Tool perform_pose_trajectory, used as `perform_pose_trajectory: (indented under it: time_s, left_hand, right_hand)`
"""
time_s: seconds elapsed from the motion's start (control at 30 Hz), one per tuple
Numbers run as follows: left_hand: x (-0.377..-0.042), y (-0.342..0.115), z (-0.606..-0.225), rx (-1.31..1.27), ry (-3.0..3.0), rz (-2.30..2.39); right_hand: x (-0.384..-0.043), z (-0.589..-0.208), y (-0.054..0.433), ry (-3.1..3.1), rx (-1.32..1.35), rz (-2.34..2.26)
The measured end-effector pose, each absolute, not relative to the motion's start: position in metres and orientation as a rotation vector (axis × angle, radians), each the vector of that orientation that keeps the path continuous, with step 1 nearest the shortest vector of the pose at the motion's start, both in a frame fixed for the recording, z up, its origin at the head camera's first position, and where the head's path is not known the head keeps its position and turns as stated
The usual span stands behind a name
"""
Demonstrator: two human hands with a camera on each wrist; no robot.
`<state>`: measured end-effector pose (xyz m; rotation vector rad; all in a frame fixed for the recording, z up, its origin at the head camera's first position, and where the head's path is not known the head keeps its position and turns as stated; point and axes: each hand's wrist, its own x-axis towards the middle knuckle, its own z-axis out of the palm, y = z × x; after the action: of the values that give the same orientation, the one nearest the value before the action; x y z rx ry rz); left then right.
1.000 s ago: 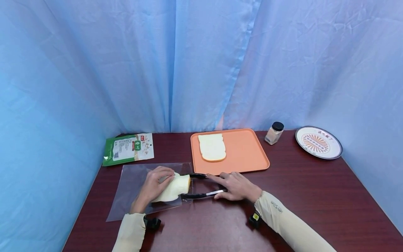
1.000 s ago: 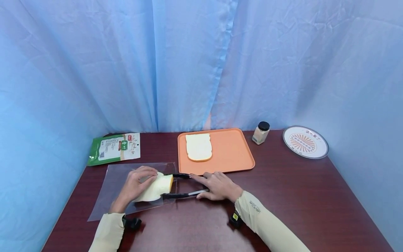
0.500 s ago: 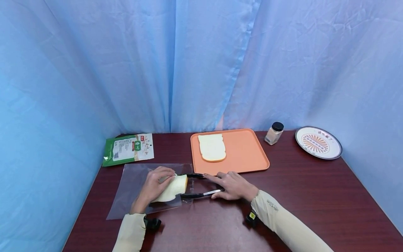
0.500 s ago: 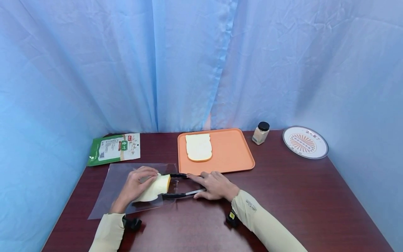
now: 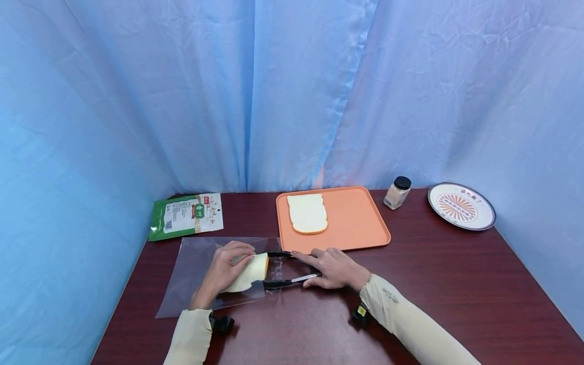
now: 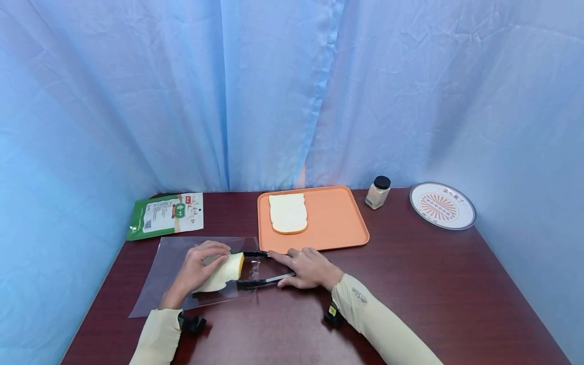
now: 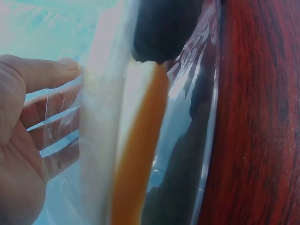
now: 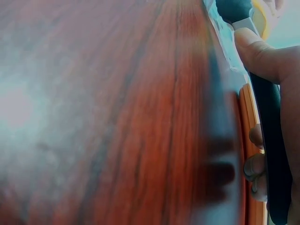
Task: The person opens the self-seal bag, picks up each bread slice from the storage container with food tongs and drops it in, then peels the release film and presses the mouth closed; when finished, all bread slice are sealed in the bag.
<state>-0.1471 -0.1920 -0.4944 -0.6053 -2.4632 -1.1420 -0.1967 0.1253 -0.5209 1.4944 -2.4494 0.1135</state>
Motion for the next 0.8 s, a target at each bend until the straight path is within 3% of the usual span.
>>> perform_pose_trajectory:
  time_s: [0.8]
  left_hand:
    - [-0.145, -0.19, -0.491, -0.582, -2.504, -1.174]
  right_hand:
    - [-0.198, -0.521, 0.105, -2.53, 1.482, 0.092]
